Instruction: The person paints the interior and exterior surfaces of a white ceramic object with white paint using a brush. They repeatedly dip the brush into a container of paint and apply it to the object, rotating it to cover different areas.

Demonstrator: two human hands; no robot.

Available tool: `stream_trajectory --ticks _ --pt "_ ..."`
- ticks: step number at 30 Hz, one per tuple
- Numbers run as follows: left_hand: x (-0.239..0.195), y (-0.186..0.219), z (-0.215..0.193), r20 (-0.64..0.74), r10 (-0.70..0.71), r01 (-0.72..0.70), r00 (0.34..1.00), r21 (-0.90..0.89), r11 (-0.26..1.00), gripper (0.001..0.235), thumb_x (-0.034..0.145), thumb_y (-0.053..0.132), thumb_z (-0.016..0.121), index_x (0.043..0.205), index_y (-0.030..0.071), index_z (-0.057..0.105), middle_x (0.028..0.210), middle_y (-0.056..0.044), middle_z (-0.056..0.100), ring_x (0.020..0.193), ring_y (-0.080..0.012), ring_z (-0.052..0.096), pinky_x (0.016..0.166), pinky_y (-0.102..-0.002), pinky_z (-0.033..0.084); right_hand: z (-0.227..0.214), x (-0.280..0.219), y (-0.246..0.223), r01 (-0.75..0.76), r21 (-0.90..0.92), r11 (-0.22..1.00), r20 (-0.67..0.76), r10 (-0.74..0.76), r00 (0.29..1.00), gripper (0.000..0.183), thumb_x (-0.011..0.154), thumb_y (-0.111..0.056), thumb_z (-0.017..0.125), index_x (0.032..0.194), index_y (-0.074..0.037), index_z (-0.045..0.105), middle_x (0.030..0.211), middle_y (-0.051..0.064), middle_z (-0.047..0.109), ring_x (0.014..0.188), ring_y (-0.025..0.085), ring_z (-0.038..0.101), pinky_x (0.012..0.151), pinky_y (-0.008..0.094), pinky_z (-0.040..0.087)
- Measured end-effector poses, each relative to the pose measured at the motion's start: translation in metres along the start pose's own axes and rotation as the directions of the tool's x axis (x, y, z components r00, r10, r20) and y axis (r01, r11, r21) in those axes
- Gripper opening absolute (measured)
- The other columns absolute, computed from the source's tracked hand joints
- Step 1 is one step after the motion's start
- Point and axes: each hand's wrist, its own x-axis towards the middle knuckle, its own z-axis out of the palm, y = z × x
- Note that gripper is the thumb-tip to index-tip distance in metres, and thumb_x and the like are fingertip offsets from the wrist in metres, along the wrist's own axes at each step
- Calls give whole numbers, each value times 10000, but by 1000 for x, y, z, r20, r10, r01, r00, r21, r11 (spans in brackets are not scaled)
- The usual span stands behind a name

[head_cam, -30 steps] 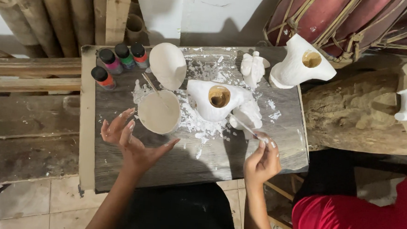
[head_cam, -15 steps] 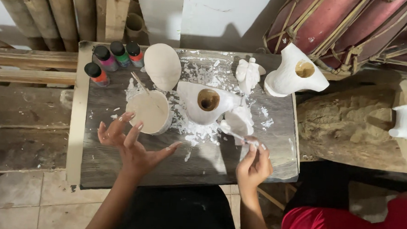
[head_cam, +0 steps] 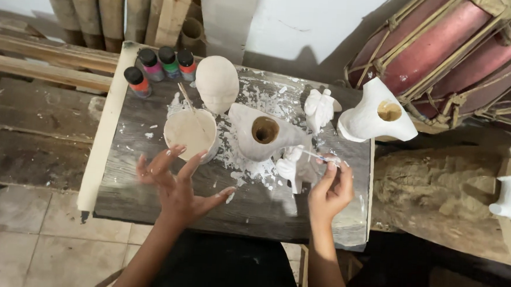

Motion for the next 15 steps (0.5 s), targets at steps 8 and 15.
stream_trajectory --ticks 8,15 --pt "12 18 17 157 52 -45 986 -45 998 517 922 619 520 1273 288 707 1380 -89 450 1318 -356 375 1150 -664 81 -14 -3 -14 -9 -14 1000 83 11 997 143 1053 51 548 1029 53 690 902 182 718 848 278 722 847 404 552" --pt "56 37 31 222 107 -107 969 -13 994 460 1030 516 302 1069 292 702 1426 -90 513 1434 -336 278 1098 -704 -58 -49 2 -6 52 50 997 11 -52 999 145 1063 -57 572 1017 60 646 924 195 667 879 309 703 890 436 556"
